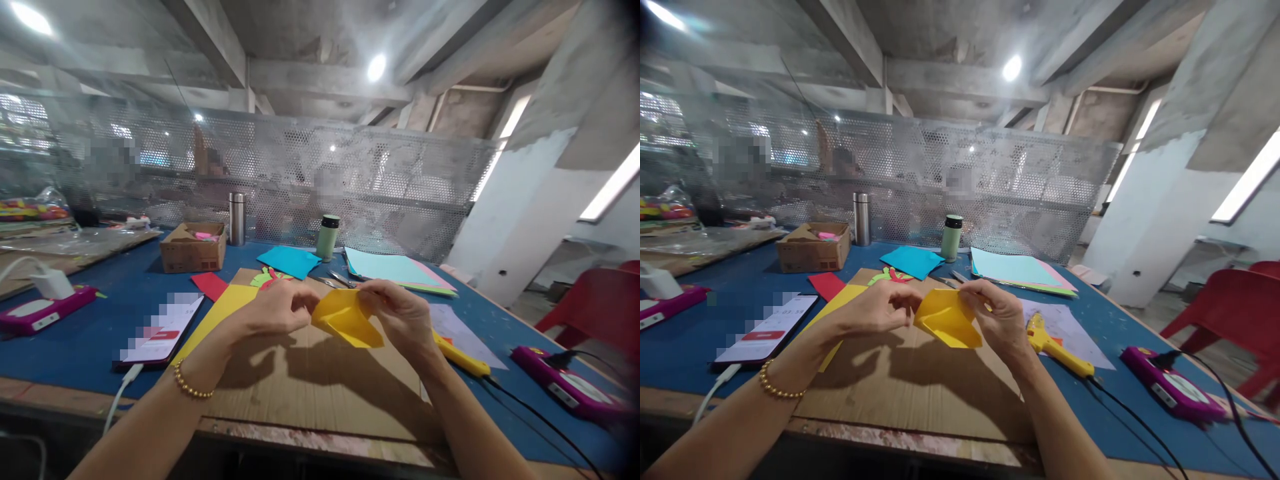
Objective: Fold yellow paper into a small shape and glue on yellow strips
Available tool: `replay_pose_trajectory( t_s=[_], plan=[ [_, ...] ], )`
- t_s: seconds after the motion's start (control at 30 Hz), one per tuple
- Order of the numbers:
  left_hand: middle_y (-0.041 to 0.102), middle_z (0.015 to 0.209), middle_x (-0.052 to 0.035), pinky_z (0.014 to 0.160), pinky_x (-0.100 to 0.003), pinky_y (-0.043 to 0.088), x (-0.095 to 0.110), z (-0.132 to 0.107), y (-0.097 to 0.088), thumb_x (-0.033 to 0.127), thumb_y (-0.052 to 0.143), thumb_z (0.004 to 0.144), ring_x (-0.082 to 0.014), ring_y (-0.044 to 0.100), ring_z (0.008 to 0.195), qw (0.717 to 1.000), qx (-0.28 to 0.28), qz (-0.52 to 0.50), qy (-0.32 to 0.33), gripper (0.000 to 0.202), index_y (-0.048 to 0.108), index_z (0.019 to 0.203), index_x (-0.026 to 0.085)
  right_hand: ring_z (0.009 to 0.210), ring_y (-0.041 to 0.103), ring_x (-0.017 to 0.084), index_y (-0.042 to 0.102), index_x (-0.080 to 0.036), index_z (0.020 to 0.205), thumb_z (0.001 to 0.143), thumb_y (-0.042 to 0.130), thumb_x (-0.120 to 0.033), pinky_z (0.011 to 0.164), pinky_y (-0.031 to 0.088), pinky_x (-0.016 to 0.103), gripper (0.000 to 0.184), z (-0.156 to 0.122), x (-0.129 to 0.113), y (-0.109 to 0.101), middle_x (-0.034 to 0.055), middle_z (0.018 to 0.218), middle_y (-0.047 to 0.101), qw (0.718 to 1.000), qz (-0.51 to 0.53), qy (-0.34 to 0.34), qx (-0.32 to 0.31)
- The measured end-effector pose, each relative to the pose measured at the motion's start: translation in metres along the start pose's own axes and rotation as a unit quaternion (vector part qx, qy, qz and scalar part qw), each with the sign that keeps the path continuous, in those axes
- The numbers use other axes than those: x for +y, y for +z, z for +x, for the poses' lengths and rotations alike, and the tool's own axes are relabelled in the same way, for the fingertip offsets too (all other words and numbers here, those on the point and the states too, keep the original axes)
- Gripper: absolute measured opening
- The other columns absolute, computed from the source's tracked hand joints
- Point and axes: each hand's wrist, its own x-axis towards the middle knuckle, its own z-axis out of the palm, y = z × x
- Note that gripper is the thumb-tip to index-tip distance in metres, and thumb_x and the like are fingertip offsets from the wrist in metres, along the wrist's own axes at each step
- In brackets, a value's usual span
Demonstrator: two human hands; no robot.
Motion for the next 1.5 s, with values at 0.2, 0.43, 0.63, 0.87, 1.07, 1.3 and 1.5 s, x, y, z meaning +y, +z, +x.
replay_pose_trajectory(
  t_s=[0.2,0.43,0.63,0.87,1.07,1.3,1.5],
  plan=[
    [0.069,0.114,-0.0101,0.07,-0.027,0.051,0.001,0.003,0.015,0.034,0.084,0.067,-0.0188,0.064,0.086,0.997,0.011,-0.064,-0.038,0.077,0.056,0.136,0.017,0.073,0.066,0.017,0.076,-0.02,0.085,0.085,0.067,-0.032,0.065,0.052,0.028,0.015,0.001,0.0,0.004,0.0036,0.081,0.075,1.0,-0.021,-0.01,0.013],
    [0.071,0.09,-0.0028,0.076,-0.029,0.051,-0.003,0.006,0.03,0.025,0.074,0.077,-0.0182,0.066,0.083,0.996,0.068,-0.045,-0.016,0.033,0.07,0.109,0.018,0.073,0.067,0.017,0.076,-0.018,0.087,0.085,0.068,-0.034,0.066,0.052,0.027,0.017,0.0,0.004,0.009,0.0039,0.08,0.075,1.0,-0.003,-0.001,-0.005],
    [0.073,0.087,-0.0055,0.064,-0.029,0.056,-0.012,0.01,0.033,0.022,0.069,0.082,-0.0165,0.071,0.069,0.963,0.018,-0.261,-0.063,0.025,0.067,0.106,0.015,0.071,0.063,0.015,0.076,-0.019,0.092,0.089,0.066,-0.043,0.063,0.049,0.026,0.026,0.001,0.002,0.007,0.0029,0.08,0.072,0.999,0.007,0.035,-0.03],
    [0.077,0.085,-0.0112,0.066,-0.03,0.06,-0.03,0.014,0.032,0.035,0.083,0.077,-0.0187,0.074,0.068,0.902,0.114,-0.398,-0.124,0.044,0.067,0.108,0.009,0.079,0.067,0.016,0.063,-0.02,0.122,0.093,0.055,-0.062,0.074,0.057,0.032,0.052,0.006,-0.004,0.003,0.0068,0.098,0.072,0.98,0.124,0.155,-0.013],
    [0.076,0.101,-0.0145,0.062,-0.028,0.06,-0.028,0.016,0.032,0.033,0.09,0.07,-0.0184,0.075,0.067,0.878,0.149,-0.433,-0.141,0.05,0.068,0.108,0.009,0.074,0.066,0.015,0.068,-0.015,0.102,0.08,0.075,-0.054,0.065,0.053,0.028,0.046,0.001,-0.002,0.017,0.0066,0.089,0.07,0.956,0.164,0.189,-0.156],
    [0.076,0.088,-0.0096,0.06,-0.025,0.059,-0.027,0.015,0.028,0.033,0.091,0.068,-0.0179,0.074,0.065,0.868,0.121,-0.461,-0.14,0.051,0.068,0.106,0.009,0.068,0.062,0.012,0.07,-0.015,0.104,0.087,0.072,-0.048,0.065,0.05,0.028,0.037,0.001,0.006,0.015,0.0033,0.085,0.067,0.939,0.228,0.175,-0.187],
    [0.075,0.082,-0.0089,0.056,-0.023,0.058,-0.024,0.015,0.024,0.028,0.091,0.069,-0.0168,0.073,0.062,0.849,0.106,-0.496,-0.15,0.048,0.067,0.104,0.007,0.068,0.059,0.011,0.069,-0.016,0.107,0.093,0.067,-0.043,0.068,0.048,0.029,0.031,0.002,0.01,0.009,0.003,0.087,0.065,0.933,0.25,0.152,-0.208]
  ],
)
